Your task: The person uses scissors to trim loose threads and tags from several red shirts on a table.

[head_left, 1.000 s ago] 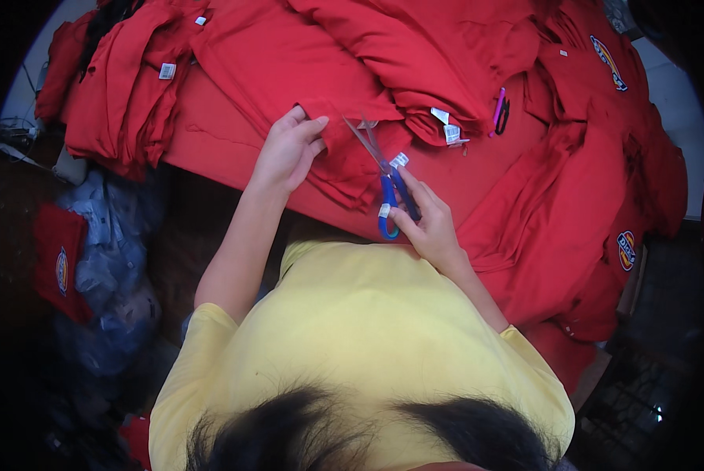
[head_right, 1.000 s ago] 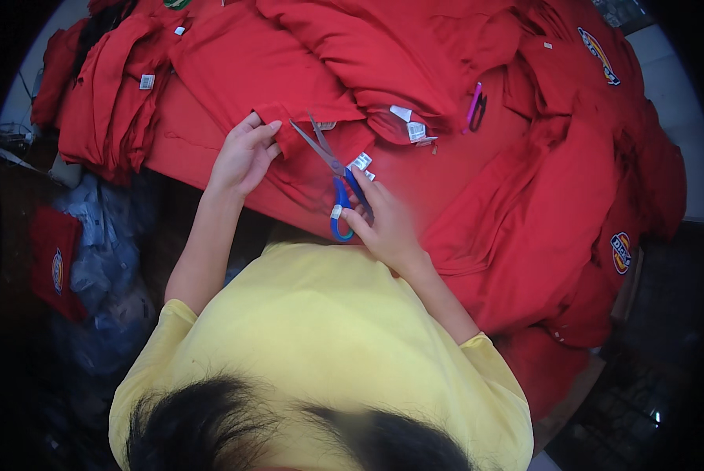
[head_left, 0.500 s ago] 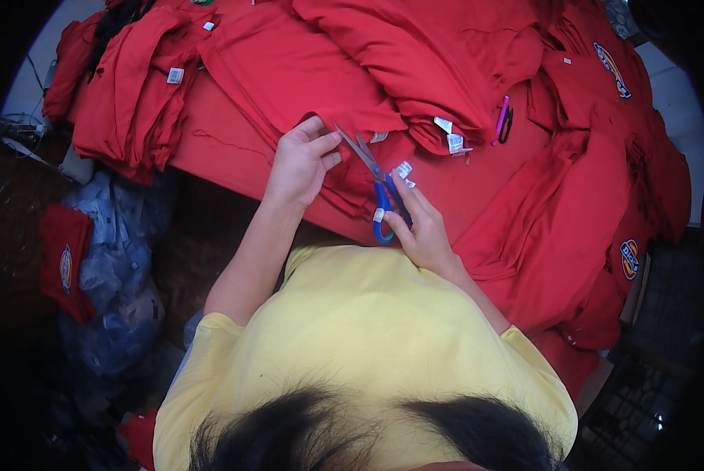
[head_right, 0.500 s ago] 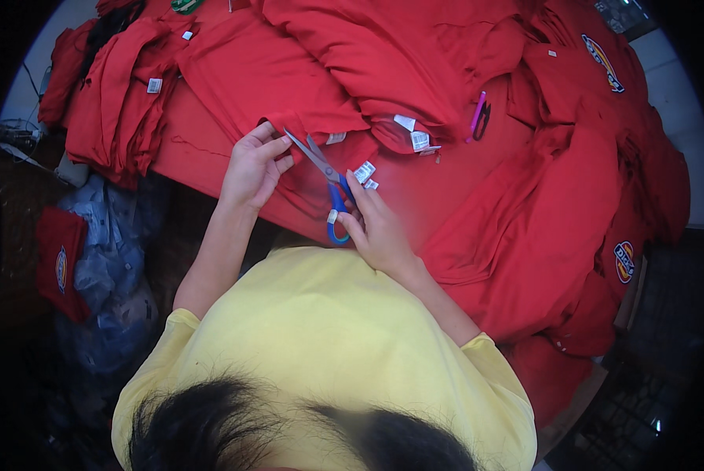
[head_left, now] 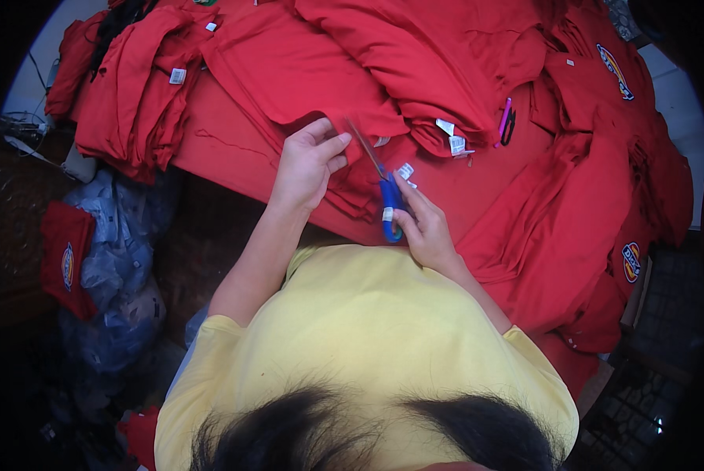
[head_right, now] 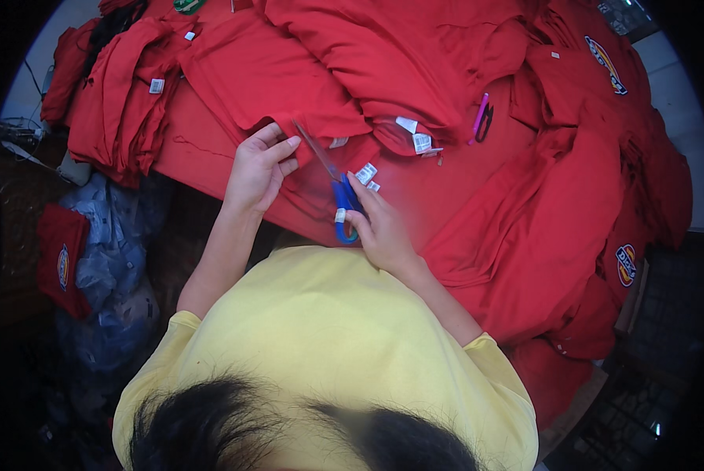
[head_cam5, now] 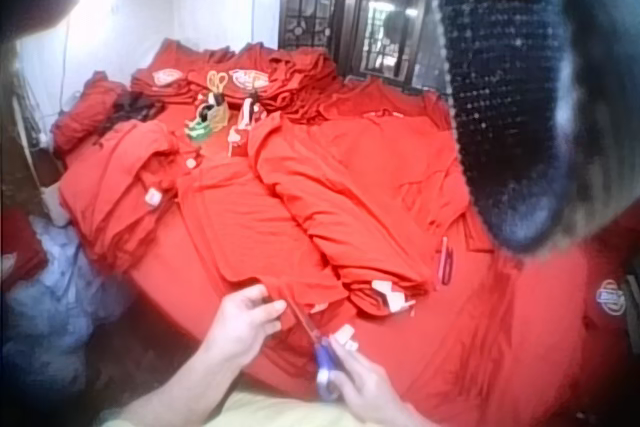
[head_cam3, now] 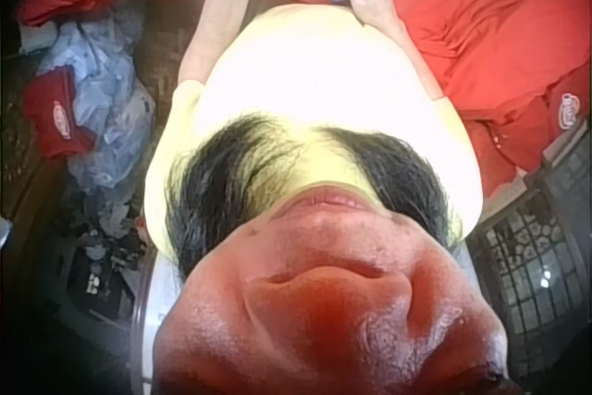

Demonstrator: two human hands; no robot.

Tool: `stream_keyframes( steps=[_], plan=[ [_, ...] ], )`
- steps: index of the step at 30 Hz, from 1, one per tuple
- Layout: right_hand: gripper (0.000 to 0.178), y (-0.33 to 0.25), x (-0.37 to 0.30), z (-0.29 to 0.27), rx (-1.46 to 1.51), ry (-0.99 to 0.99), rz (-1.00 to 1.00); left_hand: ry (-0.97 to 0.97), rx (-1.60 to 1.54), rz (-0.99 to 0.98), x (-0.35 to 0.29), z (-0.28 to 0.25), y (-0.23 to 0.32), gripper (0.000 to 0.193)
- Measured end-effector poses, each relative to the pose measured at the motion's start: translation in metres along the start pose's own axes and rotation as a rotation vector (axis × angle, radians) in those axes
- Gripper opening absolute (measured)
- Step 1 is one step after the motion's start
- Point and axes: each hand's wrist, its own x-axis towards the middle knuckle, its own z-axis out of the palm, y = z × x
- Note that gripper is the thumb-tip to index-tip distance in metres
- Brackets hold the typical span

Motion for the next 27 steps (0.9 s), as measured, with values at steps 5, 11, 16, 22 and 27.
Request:
stream_keyframes(
  steps=[5, 11, 16, 22, 27],
  plan=[
    [0.052, -0.007, 0.000, -0.003, 0.013, -0.018, 0.116, 0.008, 0.015, 0.009, -0.005, 0.000, -0.001, 0.026],
    [0.052, 0.004, 0.008, 0.002, 0.132, 0.027, -0.031, -0.049, 0.061, 0.044, -0.016, 0.006, -0.006, 0.030],
    [0.051, -0.004, 0.009, -0.012, 0.030, -0.109, 0.190, -0.004, -0.016, 0.064, -0.013, -0.002, -0.010, 0.029],
    [0.053, 0.001, 0.006, -0.003, 0.040, -0.047, 0.007, 0.016, -0.050, 0.076, -0.011, -0.004, -0.011, 0.026],
    [0.052, 0.000, 0.008, -0.001, 0.170, -0.047, 0.048, -0.001, -0.042, 0.035, -0.018, 0.000, -0.008, 0.026]
  ],
)
